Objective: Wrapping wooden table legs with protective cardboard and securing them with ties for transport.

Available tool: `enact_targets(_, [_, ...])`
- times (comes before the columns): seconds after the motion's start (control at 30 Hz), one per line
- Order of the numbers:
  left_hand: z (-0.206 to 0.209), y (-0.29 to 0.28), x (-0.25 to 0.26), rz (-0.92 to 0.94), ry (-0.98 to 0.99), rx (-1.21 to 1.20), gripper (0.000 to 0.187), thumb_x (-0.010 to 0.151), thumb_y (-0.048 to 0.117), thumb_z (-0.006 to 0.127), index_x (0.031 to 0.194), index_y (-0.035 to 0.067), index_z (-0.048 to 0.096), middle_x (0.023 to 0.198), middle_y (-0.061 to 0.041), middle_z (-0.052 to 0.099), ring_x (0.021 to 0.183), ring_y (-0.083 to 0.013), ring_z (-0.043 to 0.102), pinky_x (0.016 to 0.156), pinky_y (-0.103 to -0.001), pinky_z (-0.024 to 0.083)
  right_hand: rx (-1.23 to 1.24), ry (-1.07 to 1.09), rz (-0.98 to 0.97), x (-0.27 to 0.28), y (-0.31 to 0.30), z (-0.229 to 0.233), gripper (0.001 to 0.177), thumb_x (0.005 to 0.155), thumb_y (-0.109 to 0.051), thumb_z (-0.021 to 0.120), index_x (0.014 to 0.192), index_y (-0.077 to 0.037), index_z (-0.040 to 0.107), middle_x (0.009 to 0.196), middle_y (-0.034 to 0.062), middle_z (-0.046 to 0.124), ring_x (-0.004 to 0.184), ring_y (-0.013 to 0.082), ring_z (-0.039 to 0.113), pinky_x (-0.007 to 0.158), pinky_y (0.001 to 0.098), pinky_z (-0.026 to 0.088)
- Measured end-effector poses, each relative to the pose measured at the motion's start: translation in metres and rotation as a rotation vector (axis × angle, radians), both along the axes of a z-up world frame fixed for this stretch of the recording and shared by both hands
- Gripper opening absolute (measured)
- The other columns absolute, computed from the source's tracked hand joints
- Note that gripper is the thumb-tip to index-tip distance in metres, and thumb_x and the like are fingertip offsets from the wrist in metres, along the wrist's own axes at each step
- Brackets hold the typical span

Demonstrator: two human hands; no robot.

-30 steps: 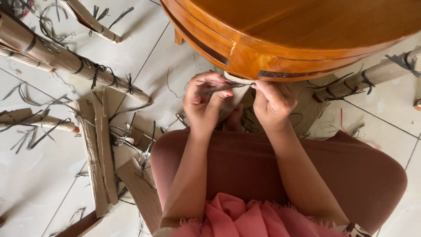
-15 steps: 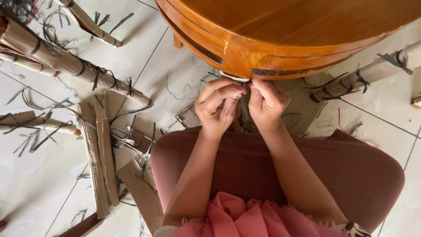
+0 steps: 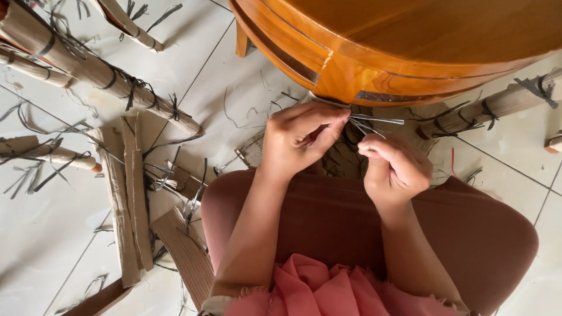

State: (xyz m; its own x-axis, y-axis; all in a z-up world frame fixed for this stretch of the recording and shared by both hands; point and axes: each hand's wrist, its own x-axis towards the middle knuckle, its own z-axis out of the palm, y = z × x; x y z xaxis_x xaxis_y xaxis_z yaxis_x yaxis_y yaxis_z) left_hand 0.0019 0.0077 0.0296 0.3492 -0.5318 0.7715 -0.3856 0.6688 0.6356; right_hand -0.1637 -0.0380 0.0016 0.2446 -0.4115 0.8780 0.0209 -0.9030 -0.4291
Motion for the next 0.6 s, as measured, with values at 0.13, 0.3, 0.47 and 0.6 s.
enact_targets(0.13, [0.008, 0.005, 0.005, -0.05, -0.033, -0.006, 0.007, 0.095, 0.002, 0.071, 0.092, 0.003, 0.076, 0.083, -0.013, 0.075, 0.067, -0.0336, 0.073, 0.062, -0.039, 0.061, -0.013, 0.006, 0.033, 0.028, 0.012, 0.037, 0.023, 0.095, 0.018, 0.067, 0.074, 0.008, 0.071, 0.07, 0.0174, 0.07, 0.058, 0.0266, 0.067, 0.06, 0.0376, 0.057])
enact_targets(0.3, [-0.004, -0.001, 0.01, -0.023, -0.067, -0.041, 0.008, 0.095, 0.0, 0.071, 0.095, 0.002, 0.078, 0.087, -0.013, 0.075, 0.073, -0.0339, 0.074, 0.069, -0.04, 0.062, 0.034, -0.027, 0.139, 0.054, 0.016, 0.048, 0.022, 0.097, 0.012, 0.066, 0.076, 0.008, 0.071, 0.07, 0.0173, 0.07, 0.055, 0.0255, 0.067, 0.054, 0.038, 0.058])
enact_targets(0.47, [-0.019, -0.004, 0.011, 0.008, -0.058, -0.033, 0.008, 0.095, 0.006, 0.072, 0.095, 0.008, 0.08, 0.086, -0.008, 0.074, 0.071, -0.028, 0.072, 0.071, -0.037, 0.062, 0.111, -0.034, 0.07, 0.045, 0.024, 0.046, 0.008, 0.098, 0.005, 0.067, 0.096, 0.012, 0.071, 0.093, 0.0228, 0.074, 0.069, 0.025, 0.072, 0.058, 0.0325, 0.058])
enact_targets(0.6, [-0.021, -0.006, 0.008, 0.017, -0.054, -0.044, 0.008, 0.096, 0.008, 0.072, 0.095, 0.008, 0.08, 0.086, -0.008, 0.074, 0.072, -0.0288, 0.071, 0.071, -0.038, 0.062, 0.149, -0.041, 0.068, 0.036, 0.015, 0.032, 0.014, 0.102, 0.006, 0.066, 0.11, 0.016, 0.063, 0.112, 0.0262, 0.069, 0.08, 0.0299, 0.076, 0.062, 0.0329, 0.06])
